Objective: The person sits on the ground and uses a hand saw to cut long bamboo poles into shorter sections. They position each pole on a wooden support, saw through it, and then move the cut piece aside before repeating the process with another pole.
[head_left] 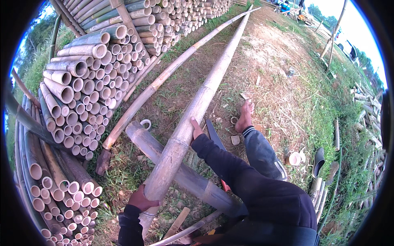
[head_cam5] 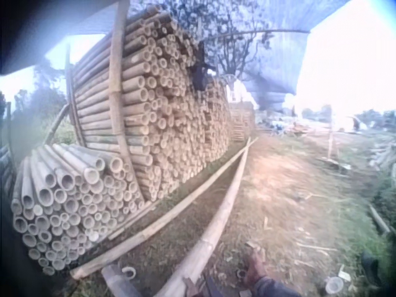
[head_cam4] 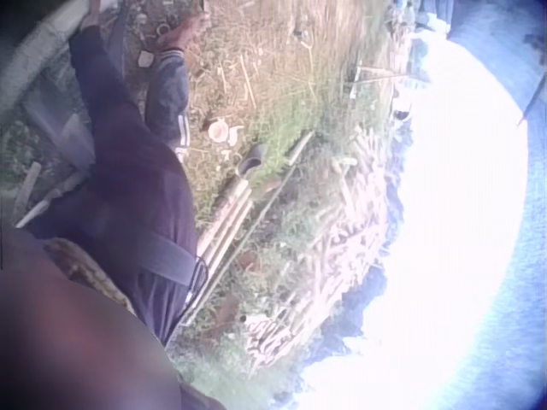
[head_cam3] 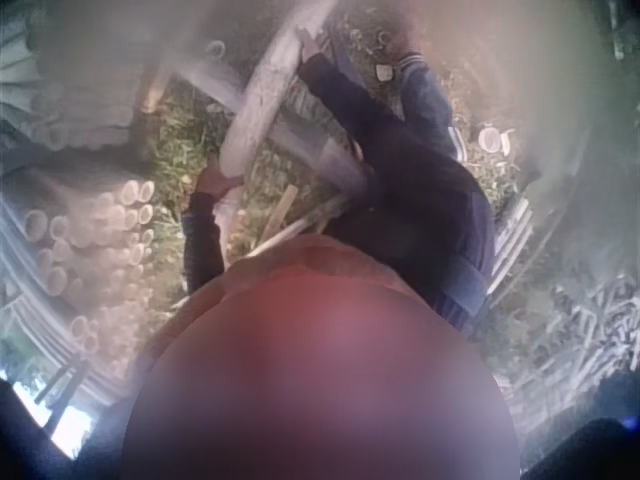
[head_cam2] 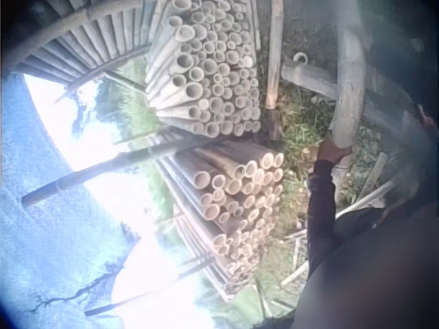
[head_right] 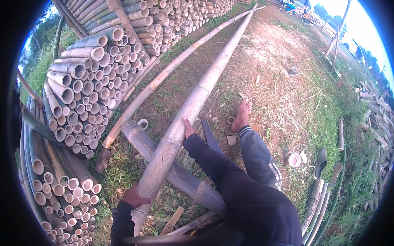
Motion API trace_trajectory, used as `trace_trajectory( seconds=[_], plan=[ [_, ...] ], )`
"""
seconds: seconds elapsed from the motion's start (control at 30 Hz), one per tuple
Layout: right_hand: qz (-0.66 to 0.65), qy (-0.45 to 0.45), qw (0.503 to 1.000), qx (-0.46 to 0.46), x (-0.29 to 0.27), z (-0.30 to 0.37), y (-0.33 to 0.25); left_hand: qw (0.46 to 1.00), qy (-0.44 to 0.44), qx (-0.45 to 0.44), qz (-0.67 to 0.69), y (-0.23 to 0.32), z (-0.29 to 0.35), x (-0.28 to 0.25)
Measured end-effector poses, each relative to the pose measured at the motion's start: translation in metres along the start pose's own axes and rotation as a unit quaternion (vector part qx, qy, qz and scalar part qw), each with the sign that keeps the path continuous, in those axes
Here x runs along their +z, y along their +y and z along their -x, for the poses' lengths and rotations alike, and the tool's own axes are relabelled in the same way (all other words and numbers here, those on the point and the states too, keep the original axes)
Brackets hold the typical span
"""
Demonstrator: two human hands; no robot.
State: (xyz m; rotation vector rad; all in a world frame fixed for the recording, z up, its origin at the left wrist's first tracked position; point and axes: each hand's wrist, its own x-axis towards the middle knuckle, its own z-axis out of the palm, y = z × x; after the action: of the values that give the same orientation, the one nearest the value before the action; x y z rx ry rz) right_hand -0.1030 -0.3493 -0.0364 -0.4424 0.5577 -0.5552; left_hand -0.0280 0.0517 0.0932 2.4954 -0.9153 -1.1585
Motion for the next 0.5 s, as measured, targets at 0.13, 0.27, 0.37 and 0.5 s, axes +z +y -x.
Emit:
trace_trajectory(
  seconds=[0.13,0.27,0.37,0.5],
  plan=[
    [0.015,0.040,0.998,-0.035,0.014,0.012,0.001,0.998,-0.006,0.030,0.058,0.002,0.023,-0.011],
    [0.014,0.019,1.000,-0.014,0.039,0.069,0.014,0.993,-0.023,0.030,0.114,-0.027,0.079,-0.018],
    [0.024,0.052,0.998,0.034,0.078,0.123,0.046,0.992,0.005,0.005,0.130,-0.065,0.146,-0.026],
    [-0.008,-0.007,0.992,0.127,0.123,0.226,0.109,0.992,0.007,-0.044,0.121,-0.132,0.251,-0.039]
  ],
)
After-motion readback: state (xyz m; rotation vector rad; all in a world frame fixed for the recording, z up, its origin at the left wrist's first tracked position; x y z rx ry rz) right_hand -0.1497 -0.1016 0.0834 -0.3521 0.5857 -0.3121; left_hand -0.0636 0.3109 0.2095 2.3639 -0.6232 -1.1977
